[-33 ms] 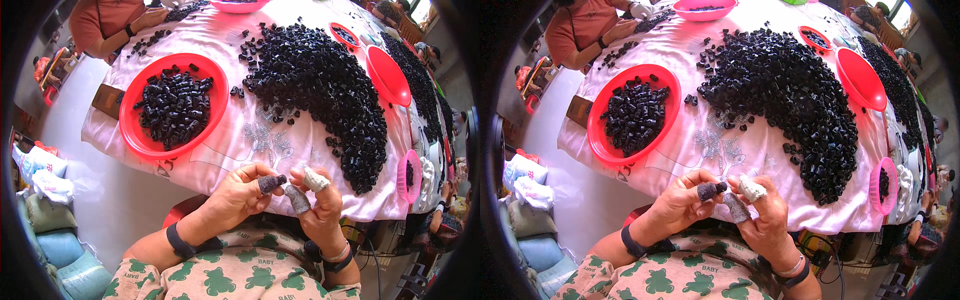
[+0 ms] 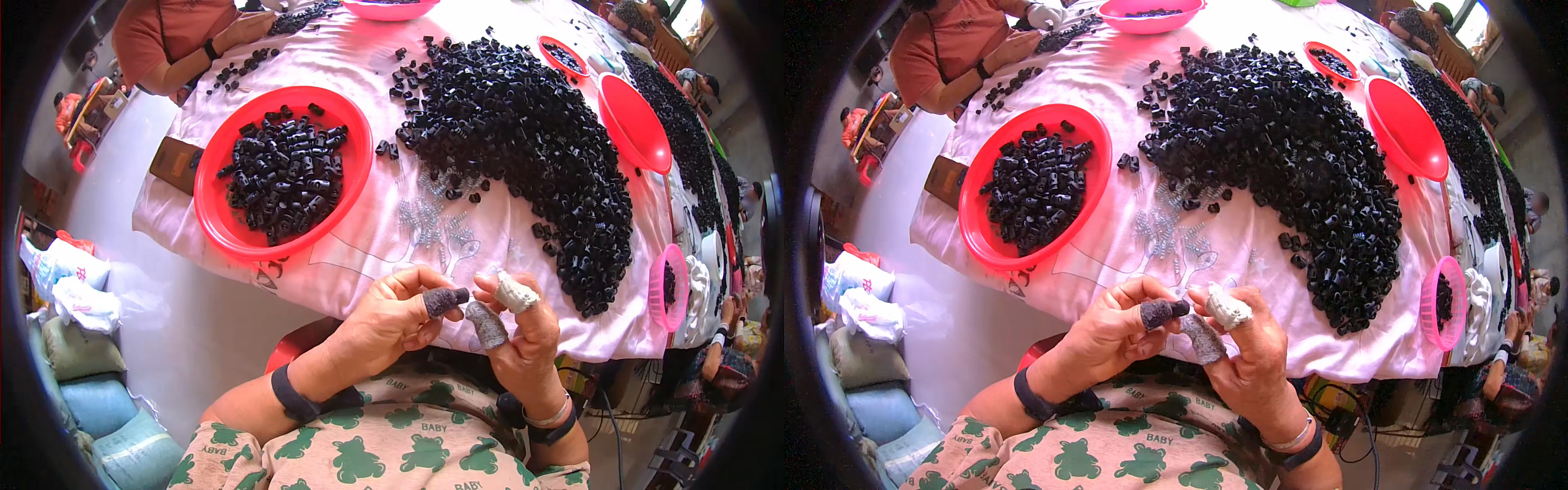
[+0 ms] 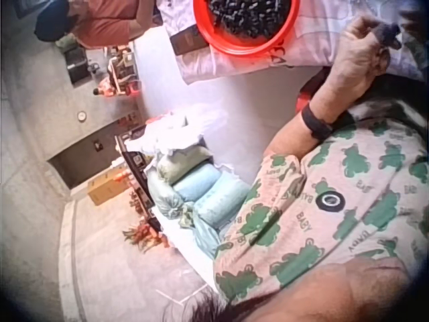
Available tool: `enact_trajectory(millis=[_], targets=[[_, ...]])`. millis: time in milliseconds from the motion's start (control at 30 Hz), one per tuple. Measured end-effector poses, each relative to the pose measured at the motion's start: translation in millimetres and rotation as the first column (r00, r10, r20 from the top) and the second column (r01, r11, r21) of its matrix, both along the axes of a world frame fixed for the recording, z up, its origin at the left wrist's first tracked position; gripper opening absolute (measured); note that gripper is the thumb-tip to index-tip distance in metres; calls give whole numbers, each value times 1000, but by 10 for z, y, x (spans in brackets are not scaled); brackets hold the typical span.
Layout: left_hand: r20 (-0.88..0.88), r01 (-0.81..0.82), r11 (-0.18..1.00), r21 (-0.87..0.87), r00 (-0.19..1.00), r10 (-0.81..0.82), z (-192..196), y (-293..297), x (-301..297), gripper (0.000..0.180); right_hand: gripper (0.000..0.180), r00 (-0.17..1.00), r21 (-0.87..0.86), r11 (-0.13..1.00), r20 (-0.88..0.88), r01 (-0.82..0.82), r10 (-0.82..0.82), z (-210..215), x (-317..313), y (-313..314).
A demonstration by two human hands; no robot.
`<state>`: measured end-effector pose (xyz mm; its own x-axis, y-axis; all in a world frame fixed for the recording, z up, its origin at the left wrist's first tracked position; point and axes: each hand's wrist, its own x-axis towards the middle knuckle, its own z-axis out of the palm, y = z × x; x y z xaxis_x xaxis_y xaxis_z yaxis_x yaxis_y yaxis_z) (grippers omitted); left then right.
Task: The person is manually assembling small black plastic shoe components at a large table with other workers.
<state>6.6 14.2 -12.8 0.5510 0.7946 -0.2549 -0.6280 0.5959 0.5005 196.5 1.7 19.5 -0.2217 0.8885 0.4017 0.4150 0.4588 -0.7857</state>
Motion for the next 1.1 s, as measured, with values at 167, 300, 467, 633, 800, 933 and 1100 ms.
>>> enact_trajectory(millis=[167,300,467,633,800,933,1100], targets=[[-161,-21,997,69,987,32,57,-21,22,22,38,994,67,995,93,-71,65,-85,56,49],[-251,-62,989,138,963,95,105,-32,57,21,30,959,-297,954,-278,-36,-50,-200,-14,-60],[-343,-64,982,177,931,122,140,-35,61,20,24,876,-470,872,-469,-137,-114,-167,-49,-83],[-406,-78,971,224,899,166,131,-45,91,21,23,832,-547,806,-539,-226,-133,-139,-52,-84],[-489,-101,953,287,840,236,130,-47,70,17,20,960,-497,866,-266,-55,-91,-137,84,2],[-512,-150,961,232,821,252,146,-24,78,16,17,934,-357,913,-214,198,-286,-78,354,178],[-500,-163,961,224,827,257,91,-26,62,16,16,919,-358,880,-119,313,-376,-61,522,251]])
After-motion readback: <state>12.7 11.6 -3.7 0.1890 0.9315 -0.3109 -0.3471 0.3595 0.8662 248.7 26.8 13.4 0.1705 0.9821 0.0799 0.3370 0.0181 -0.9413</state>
